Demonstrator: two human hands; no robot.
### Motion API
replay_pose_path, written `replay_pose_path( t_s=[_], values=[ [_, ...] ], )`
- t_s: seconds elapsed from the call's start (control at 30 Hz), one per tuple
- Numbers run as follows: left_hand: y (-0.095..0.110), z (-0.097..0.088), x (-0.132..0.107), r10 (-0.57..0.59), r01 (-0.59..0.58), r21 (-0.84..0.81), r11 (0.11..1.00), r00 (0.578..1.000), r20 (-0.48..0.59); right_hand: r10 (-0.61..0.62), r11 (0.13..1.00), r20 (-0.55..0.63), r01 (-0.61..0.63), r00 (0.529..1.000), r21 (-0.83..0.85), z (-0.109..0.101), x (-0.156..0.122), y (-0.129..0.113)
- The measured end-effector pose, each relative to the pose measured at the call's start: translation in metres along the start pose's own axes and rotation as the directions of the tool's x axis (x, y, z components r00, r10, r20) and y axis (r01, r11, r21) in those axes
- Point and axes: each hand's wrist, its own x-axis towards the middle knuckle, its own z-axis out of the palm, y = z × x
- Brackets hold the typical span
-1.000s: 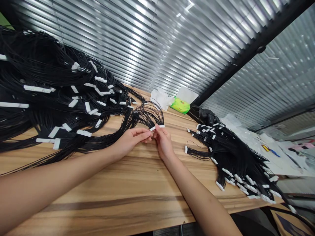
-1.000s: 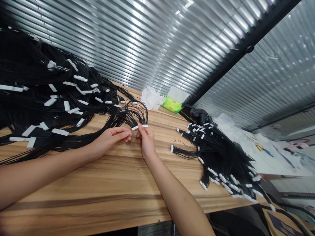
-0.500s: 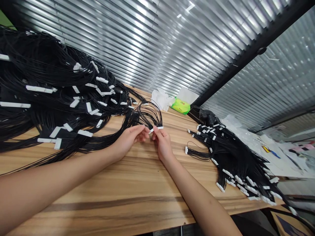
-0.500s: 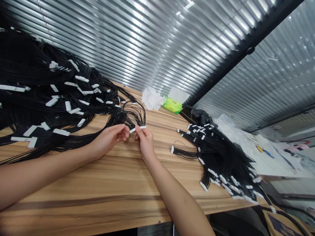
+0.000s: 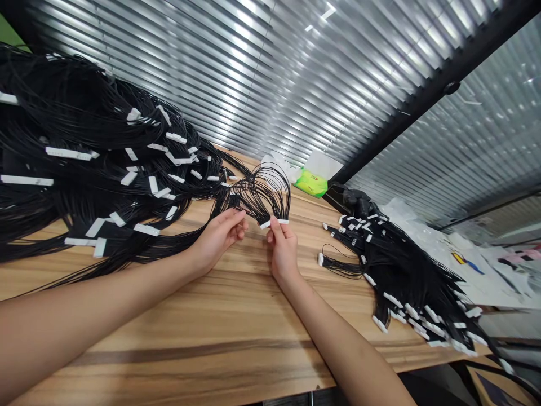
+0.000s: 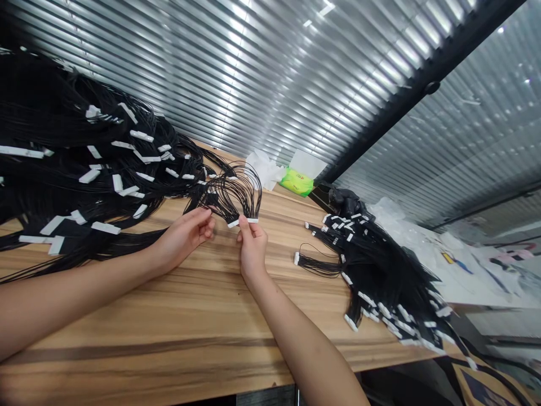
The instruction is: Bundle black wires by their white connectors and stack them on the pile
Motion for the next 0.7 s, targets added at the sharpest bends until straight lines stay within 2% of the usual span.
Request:
replay_pose_path(
  t_s=[0.27, 0.5, 0.6, 0.7],
  values=[
    [-0.0032, 0.0013, 0.0013, 0.009, -0.008, 0.027, 1.000, 0.999, -0.037, 0.012, 0.999, 0.000, -0.012, 1.000, 0.030, -0.0003, 0.0016, 0.0003],
    [-0.0076, -0.0003, 0.0036, 0.043, -0.047, 0.143, 0.989, 0.999, 0.031, 0.009, 1.000, 0.095, -0.010, 0.995, 0.004, 0.0003, -0.0018, 0.0005],
    [-0.0082, -0.0001, 0.0037, 0.086, -0.091, 0.193, 0.977, 0.996, 0.034, 0.003, 0.999, 0.092, 0.000, 0.996, -0.034, -0.0005, -0.0024, 0.0008],
    [-0.0062, 0.0003, 0.0028, 0.083, -0.084, 0.175, 0.981, 0.996, 0.011, -0.002, 0.999, 0.083, 0.005, 0.997, -0.045, -0.0011, -0.0016, 0.0019]
  ],
)
